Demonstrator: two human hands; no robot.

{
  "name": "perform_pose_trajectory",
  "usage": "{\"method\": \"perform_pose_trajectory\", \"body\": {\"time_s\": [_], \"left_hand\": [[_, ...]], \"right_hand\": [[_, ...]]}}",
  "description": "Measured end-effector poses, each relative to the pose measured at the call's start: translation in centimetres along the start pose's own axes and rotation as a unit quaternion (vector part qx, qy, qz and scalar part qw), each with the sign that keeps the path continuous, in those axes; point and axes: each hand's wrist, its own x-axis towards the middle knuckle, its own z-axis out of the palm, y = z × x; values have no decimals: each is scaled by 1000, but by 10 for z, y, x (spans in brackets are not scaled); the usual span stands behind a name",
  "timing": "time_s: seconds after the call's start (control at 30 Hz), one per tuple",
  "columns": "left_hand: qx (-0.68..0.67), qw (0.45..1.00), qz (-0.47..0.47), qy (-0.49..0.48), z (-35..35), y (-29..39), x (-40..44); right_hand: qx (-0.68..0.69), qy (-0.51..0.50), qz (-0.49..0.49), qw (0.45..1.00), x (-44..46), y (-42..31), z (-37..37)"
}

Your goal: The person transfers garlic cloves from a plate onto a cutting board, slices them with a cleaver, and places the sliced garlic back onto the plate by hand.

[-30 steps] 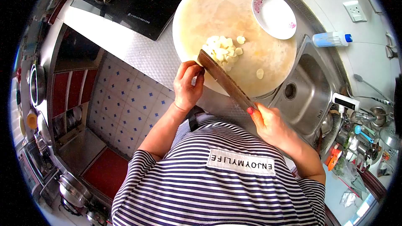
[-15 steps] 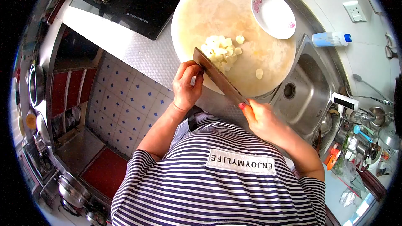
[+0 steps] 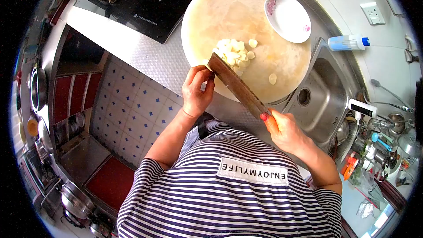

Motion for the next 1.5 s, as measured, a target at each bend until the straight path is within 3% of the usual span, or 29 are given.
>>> {"method": "perform_pose_trajectory", "body": {"time_s": [0.83,1.2,1.5], "left_hand": [[26,999,30,0,-1,-2,0],[-103,988,-114,29,1,8,-2],[-108,986,-123,35,3,4,-3]], "right_hand": [[-1,-18,-22,1000,21,1,13],[-15,12,-41,999,16,4,21],[-79,31,-60,995,11,4,16]]}}
